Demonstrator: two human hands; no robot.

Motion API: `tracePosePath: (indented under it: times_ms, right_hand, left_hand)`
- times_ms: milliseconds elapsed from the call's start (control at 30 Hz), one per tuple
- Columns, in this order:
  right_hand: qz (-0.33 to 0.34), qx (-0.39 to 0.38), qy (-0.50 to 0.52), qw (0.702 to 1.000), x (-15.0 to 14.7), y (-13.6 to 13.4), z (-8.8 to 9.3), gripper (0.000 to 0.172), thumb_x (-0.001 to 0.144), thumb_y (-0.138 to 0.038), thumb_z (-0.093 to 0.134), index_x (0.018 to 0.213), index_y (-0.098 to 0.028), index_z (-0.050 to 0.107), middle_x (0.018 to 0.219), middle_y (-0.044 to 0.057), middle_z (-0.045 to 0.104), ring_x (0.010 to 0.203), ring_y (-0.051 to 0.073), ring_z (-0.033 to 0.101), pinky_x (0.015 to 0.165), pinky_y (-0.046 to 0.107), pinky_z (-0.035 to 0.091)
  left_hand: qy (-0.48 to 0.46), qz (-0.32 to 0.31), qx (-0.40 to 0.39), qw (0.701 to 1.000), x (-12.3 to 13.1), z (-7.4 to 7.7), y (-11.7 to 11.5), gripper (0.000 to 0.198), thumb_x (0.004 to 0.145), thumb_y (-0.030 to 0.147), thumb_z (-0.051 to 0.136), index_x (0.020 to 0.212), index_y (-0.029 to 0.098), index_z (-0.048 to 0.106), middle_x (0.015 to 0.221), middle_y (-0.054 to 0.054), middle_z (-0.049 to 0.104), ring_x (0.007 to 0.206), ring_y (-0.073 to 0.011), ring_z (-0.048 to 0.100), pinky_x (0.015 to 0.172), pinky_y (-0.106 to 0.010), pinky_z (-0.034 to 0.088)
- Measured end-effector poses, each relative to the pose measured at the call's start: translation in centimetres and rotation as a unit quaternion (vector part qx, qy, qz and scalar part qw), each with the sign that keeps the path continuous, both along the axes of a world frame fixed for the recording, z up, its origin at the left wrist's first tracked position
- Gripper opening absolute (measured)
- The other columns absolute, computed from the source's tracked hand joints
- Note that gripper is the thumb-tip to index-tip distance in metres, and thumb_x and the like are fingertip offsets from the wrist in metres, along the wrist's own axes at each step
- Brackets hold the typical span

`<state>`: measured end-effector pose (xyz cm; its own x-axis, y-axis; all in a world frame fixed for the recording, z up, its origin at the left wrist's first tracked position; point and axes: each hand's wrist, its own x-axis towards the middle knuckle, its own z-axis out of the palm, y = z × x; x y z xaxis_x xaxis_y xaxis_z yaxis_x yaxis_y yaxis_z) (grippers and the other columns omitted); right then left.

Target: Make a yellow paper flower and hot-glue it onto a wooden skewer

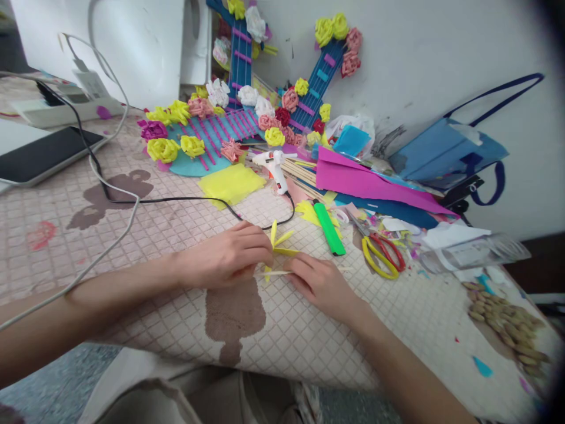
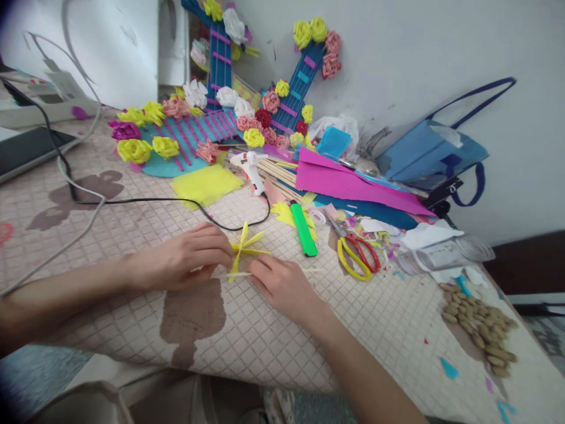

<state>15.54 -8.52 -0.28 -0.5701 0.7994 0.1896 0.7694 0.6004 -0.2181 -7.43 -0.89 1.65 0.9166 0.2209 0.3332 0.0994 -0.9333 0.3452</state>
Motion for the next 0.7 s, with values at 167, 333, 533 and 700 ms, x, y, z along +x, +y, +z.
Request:
tracePosePath:
  times_ms: [167,333,533,700]
  right_hand:
    - [-0.001,-0.011,-0.013,1.0,-0.3,-0.3,0.0,0.016,0.093,-0.025,0.041,0.09,-0.019,0.056,0.085,0.003,0.058,0.076,0.015,0.056,0.061,0.025,0.042]
    - [-0.005,-0.011,-0.025,1.0,-0.4,-0.3,-0.1,0.017,0.093,-0.025,0.04,0.088,-0.019,0.055,0.083,0.002,0.056,0.074,0.015,0.055,0.059,0.025,0.04]
    - [-0.007,-0.007,-0.028,1.0,-0.4,-0.2,-0.2,0.017,0.093,-0.025,0.04,0.086,-0.018,0.054,0.081,0.002,0.056,0.072,0.014,0.054,0.058,0.025,0.039]
    - [-0.006,-0.007,-0.028,1.0,-0.5,-0.3,-0.3,0.017,0.093,-0.025,0.04,0.087,-0.018,0.054,0.082,0.002,0.056,0.075,0.014,0.055,0.059,0.025,0.039]
  left_hand:
    - [0.011,-0.015,0.024,1.0,0.2,-0.2,-0.5,0.017,0.086,0.027,0.053,0.1,0.018,0.055,0.099,-0.006,0.061,0.094,-0.0212,0.052,0.086,-0.038,0.035]
    - [0.03,0.027,0.057,0.998,0.5,-0.9,-0.6,0.01,0.088,0.024,0.052,0.093,0.017,0.057,0.093,-0.005,0.061,0.089,-0.0189,0.052,0.085,-0.036,0.034]
    - [0.023,0.015,0.068,0.997,0.6,-1.3,-0.7,0.008,0.089,0.02,0.05,0.09,0.019,0.058,0.092,-0.004,0.061,0.089,-0.0176,0.052,0.084,-0.034,0.034]
    - [0.009,0.017,0.079,0.997,0.7,-1.5,-1.0,0.008,0.089,0.02,0.049,0.089,0.019,0.057,0.092,-0.004,0.061,0.088,-0.0174,0.052,0.084,-0.034,0.034]
